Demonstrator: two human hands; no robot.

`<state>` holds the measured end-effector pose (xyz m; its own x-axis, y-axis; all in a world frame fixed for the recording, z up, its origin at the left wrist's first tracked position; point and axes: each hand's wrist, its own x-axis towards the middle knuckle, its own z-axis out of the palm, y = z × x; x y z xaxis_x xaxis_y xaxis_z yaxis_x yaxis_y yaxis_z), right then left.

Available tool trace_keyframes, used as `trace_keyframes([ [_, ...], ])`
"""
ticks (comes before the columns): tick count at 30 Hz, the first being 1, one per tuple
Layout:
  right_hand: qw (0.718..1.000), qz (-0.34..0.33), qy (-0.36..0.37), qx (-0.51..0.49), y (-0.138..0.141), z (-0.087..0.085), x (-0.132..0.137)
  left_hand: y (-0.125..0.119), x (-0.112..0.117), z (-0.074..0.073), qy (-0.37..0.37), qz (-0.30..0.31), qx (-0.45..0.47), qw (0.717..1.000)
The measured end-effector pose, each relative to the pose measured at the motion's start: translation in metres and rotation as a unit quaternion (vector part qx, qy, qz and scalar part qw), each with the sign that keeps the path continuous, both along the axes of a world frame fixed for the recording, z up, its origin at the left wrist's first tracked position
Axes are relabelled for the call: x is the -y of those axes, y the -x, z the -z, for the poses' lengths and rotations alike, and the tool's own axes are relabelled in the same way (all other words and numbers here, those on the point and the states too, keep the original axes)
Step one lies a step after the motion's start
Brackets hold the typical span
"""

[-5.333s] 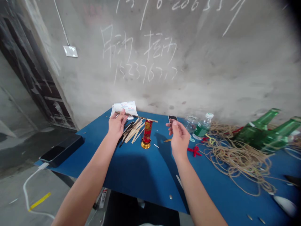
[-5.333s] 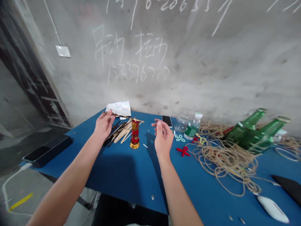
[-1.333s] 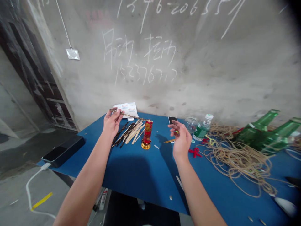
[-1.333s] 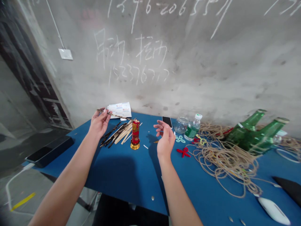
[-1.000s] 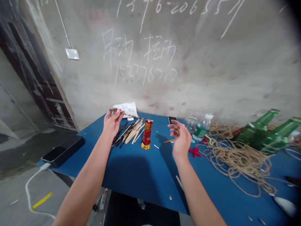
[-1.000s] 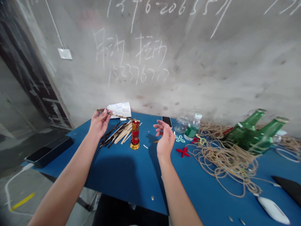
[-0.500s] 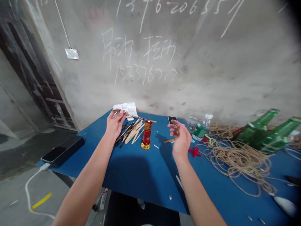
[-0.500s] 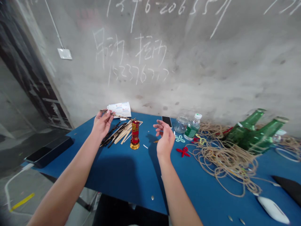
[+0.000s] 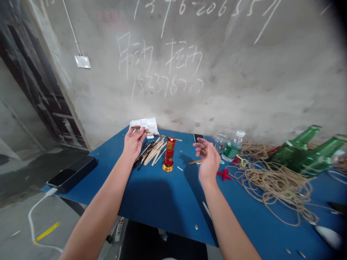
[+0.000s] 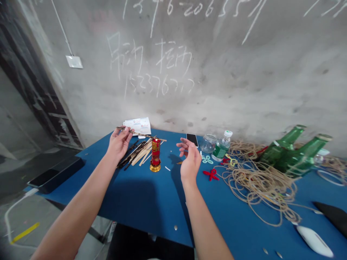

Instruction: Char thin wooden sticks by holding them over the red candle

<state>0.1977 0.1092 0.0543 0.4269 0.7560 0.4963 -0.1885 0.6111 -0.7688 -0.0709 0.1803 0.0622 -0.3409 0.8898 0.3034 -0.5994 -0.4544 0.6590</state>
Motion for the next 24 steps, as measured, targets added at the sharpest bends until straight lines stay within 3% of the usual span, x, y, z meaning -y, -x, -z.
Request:
trace_keyframes([
  [10,1.000,-0.004,-0.002,-0.002,0.0002,0.0000,0.0008,-0.0055,0.0030,-0.0012,0.000,0.008,-0.002,1.000],
  [24,1.000,-0.009,0.005,-0.006,0.0003,-0.0012,0.0019,-0.0028,0.0000,0.0001,0.033,-0.025,-0.004,0.999],
])
